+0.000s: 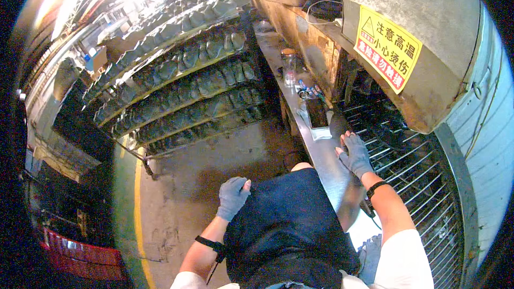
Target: The person wipes a shoe by hand, places it onto a conveyor, and pushes a rack of shoe lasts across the floor. After returning to the workstation, the person spreads a cloth over their lap and waits by the conveyor.
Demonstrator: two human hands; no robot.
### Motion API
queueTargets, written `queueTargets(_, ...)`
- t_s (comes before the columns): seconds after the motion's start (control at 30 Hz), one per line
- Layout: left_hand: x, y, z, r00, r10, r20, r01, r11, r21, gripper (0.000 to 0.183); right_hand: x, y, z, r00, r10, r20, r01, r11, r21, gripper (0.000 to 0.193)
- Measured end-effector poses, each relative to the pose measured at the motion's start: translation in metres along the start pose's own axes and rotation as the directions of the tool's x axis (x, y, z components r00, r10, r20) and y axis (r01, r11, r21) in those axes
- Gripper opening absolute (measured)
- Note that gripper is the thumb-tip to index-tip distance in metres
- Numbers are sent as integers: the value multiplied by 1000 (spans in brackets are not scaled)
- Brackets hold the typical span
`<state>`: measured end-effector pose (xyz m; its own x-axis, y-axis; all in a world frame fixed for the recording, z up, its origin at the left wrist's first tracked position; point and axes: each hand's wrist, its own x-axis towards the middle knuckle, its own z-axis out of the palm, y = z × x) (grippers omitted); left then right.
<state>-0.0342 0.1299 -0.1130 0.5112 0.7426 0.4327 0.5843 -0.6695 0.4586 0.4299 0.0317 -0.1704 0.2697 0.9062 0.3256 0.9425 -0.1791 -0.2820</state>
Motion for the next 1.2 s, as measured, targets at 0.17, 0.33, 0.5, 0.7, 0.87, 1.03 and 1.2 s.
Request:
queueTargets(0.17, -2, 1, -1, 1000, -12, -6, 12, 1000, 4, 21, 1, -2, -2, 1000, 29, 10, -29, 1000, 0, 63)
queueTargets(0.33, -3, 1, -1, 999, -24, 36, 22, 999, 40, 23, 0, -3, 0, 999, -17, -28, 16, 1000, -25, 61)
queueTargets(0.5, -3, 1, -1, 1000, 5, -12, -5, 1000, 17, 23, -1, -1, 2, 998, -29, -61, 27, 999, -32, 59)
queueTargets(0.7, -2, 0, -2, 999, -5, 34, 4, 999, 39, 23, 0, 1, 4, 998, -38, -51, 36, 999, -41, 59)
queueTargets(0.87, -2, 1, -2, 1000, 0, 13, 0, 1000, 30, 24, 0, 2, 4, 998, -20, -52, 18, 999, -34, 58)
queueTargets(1.03, -1, 2, -3, 998, -42, 55, 40, 999, 36, 25, -1, 0, 2, 995, -64, -82, 63, 998, -19, 58)
queueTargets(1.2, -2, 3, -3, 999, -31, 14, 31, 999, 20, 25, -1, -4, -2, 995, -64, -80, 62, 998, -24, 57)
